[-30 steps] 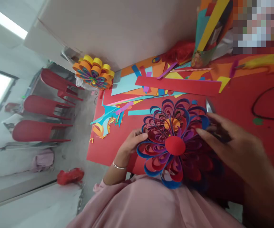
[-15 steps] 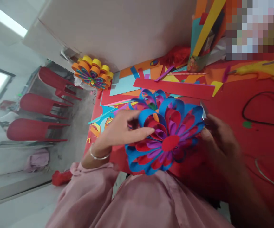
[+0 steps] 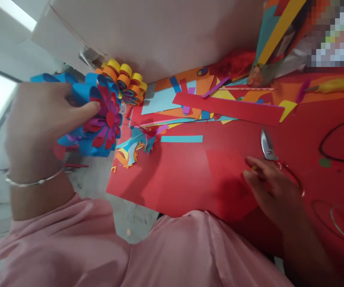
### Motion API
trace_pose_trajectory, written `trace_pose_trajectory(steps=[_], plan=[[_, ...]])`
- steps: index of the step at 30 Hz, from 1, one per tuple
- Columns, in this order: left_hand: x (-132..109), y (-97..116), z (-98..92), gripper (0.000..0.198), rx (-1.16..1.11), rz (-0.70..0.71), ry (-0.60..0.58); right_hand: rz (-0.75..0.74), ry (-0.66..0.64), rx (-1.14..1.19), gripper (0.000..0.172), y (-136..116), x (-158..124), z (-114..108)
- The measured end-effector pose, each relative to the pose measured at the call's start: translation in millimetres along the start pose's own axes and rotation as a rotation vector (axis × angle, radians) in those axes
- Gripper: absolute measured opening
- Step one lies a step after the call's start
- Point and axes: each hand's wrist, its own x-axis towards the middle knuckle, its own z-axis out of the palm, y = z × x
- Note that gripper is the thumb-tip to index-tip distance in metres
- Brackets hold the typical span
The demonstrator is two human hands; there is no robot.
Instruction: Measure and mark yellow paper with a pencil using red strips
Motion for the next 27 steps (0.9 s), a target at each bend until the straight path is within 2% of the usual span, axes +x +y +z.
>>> trace_pose_trajectory(steps=[2,3,4,7,8,10,13,17,20,24,27], plan=[[11,12,29.3,0.08,0.163,0.018,-0.023,-0.016,0.015,-0.011,0.041,0,-1,2],[15,21,47.4,0.068,0.169,0.075,-0.108,-0.023,0.024,-0.013,0.04,-1,-1,2],[18,31,66.8,0.056,0.178,0.077,-0.137,-0.026,0.032,-0.015,0.039,-1,-1,3],[20,65,123.2,0.054,0.13,0.167,-0.252,-0.022,0.055,-0.023,0.038,-3,-1,3],[18,77,138.4,0.053,0.086,0.238,-0.313,-0.025,0.064,-0.028,0.038,-3,-1,4],[13,99,159.9,0.049,0.049,0.293,-0.358,-0.045,0.084,-0.038,0.037,-2,-1,5],[-1,127,168.1,0.05,-0.015,0.331,-0.356,-0.106,0.105,-0.063,0.034,-4,-1,8],[-27,152,151.9,0.049,-0.21,0.383,-0.274,-0.211,0.125,-0.068,0.03,-13,0,12],[-48,171,145.6,0.04,-0.406,0.495,-0.213,-0.271,0.096,-0.08,0.03,-23,2,16],[-66,203,159.5,0.04,-0.71,0.747,-0.075,-0.35,-0.033,-0.133,0.034,-32,9,21],[-69,228,173.3,0.049,-0.812,0.752,0.003,-0.373,-0.064,-0.202,0.038,-34,26,24]])
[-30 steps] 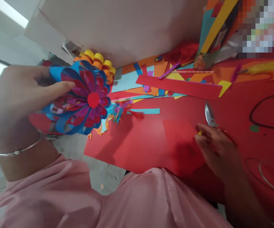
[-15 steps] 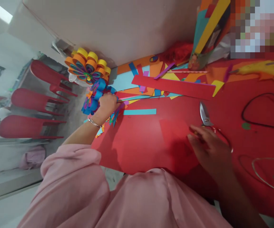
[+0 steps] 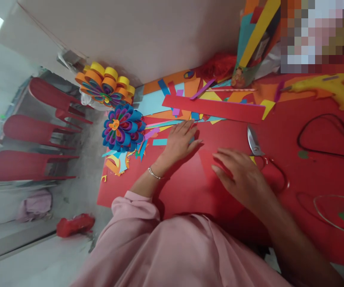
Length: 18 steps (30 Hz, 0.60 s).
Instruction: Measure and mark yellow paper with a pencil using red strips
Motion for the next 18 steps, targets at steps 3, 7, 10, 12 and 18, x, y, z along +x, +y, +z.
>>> trace_pose_trajectory(steps=[3,7,10,12,18], plan=[[13,-1,17.0,0.054,-0.005,-0.052,0.055,0.065,0.019,-0.129,0.038,14,30,-2],[23,-6,28.5,0.047,-0.032,-0.078,0.083,0.28,0.039,-0.358,0.044,43,79,-9],[18,-11,36.0,0.043,-0.053,-0.079,0.097,0.346,-0.001,-0.434,0.048,65,106,-9],[12,-13,40.6,0.041,-0.073,-0.072,0.116,0.347,-0.042,-0.463,0.05,77,116,-7],[0,-9,46.3,0.037,-0.107,-0.057,0.157,0.34,-0.108,-0.515,0.051,96,124,-4]])
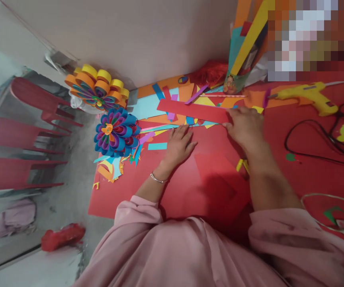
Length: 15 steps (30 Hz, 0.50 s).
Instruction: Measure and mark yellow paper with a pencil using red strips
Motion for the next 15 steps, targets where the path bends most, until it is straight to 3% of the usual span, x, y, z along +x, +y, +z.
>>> trace_pose_trajectory(steps=[6,15], plan=[[2,5,1.3,0.027,-0.038,0.009,0.008,-0.025,0.042,0.026,0.052,8,5,7],[4,1,3.2,0.019,-0.081,0.013,0.118,-0.114,-0.013,0.014,0.052,11,21,2]])
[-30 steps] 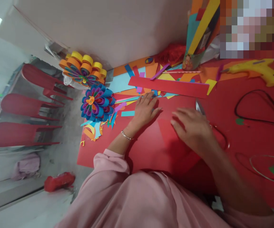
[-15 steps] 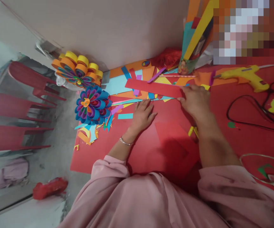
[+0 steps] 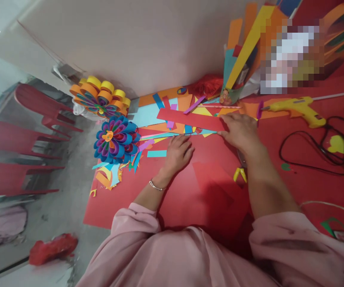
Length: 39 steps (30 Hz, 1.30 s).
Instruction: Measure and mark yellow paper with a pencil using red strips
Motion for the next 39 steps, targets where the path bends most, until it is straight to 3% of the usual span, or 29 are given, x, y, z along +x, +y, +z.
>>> trace_pose_trajectory(steps=[7,12,18,22,27,31,35,39], plan=[[18,2,-4.5,0.019,0.042,0.047,0.126,-0.018,0.02,0.027,0.055,2,9,7],[35,2,-4.2,0.026,0.155,0.027,0.04,-0.157,0.114,0.081,0.055,2,6,4],[80,-21,-7.4,0.068,0.271,-0.02,-0.098,-0.23,0.24,0.06,0.061,-3,-1,-6],[104,-34,-4.6,0.05,0.221,0.038,-0.138,-0.201,0.192,0.034,0.057,-6,-2,-11],[110,-36,-10.6,0.021,0.171,0.082,-0.153,-0.124,0.128,-0.012,0.044,-7,-6,-24],[108,-28,-26.3,0.021,0.193,0.097,-0.18,-0.07,0.036,-0.092,0.027,-8,-14,-39],[106,-23,-38.7,0.027,0.242,0.123,-0.144,-0.052,0.043,-0.146,0.025,-10,-23,-49],[99,-26,-45.3,0.032,0.282,0.093,-0.22,-0.003,0.007,-0.14,0.022,-8,-32,-49]])
